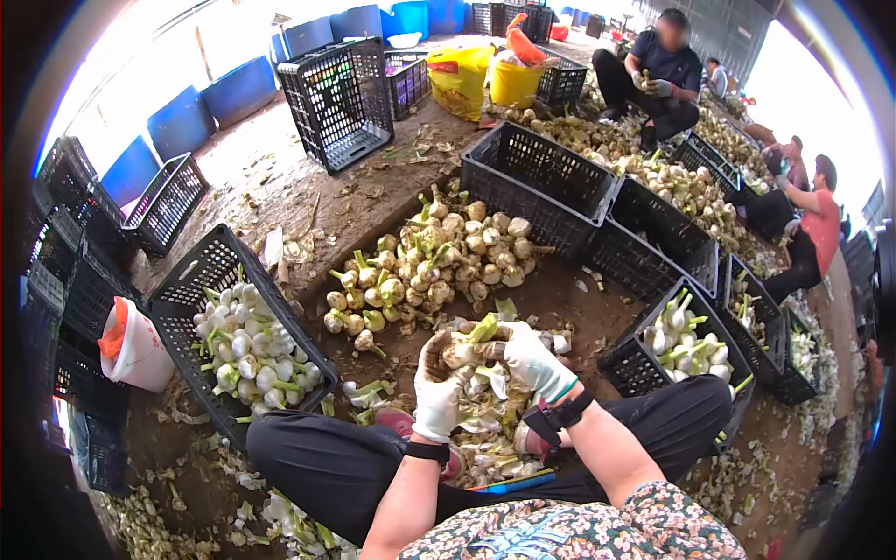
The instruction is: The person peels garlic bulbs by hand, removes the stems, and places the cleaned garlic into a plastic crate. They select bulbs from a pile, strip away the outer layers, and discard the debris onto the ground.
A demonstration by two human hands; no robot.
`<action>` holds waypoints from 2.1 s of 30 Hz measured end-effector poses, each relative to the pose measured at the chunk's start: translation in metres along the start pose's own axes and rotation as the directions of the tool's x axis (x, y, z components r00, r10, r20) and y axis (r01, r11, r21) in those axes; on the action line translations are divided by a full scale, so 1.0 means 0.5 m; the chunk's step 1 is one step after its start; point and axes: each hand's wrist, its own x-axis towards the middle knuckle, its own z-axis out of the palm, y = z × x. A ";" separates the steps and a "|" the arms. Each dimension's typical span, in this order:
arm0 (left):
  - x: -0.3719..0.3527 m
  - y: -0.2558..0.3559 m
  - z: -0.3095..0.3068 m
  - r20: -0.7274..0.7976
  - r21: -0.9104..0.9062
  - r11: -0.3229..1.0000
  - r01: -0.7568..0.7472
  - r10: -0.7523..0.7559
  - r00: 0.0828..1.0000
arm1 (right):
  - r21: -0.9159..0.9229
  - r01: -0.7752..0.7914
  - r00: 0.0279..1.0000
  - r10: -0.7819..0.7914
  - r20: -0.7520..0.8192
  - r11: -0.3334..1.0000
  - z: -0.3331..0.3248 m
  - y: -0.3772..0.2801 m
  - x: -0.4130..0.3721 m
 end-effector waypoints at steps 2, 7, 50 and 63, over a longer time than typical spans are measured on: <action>-0.004 0.015 0.003 0.077 -0.146 0.989 0.033 -0.022 0.997 | -0.128 0.099 0.994 -0.092 0.058 0.987 -0.016 -0.001 0.001; -0.011 0.036 0.010 0.029 -0.153 0.977 0.151 -0.148 0.989 | -0.300 0.148 0.988 -0.153 0.009 0.942 -0.017 0.010 0.002; -0.008 0.035 0.037 0.225 0.461 0.888 -0.002 -0.114 0.968 | -0.941 0.328 0.928 -0.157 0.338 -0.088 0.026 -0.089 -0.047; -0.017 0.037 0.061 -0.041 0.301 0.954 -0.003 0.016 0.999 | -0.774 -0.001 0.961 -0.213 -0.175 0.634 0.011 -0.013 -0.055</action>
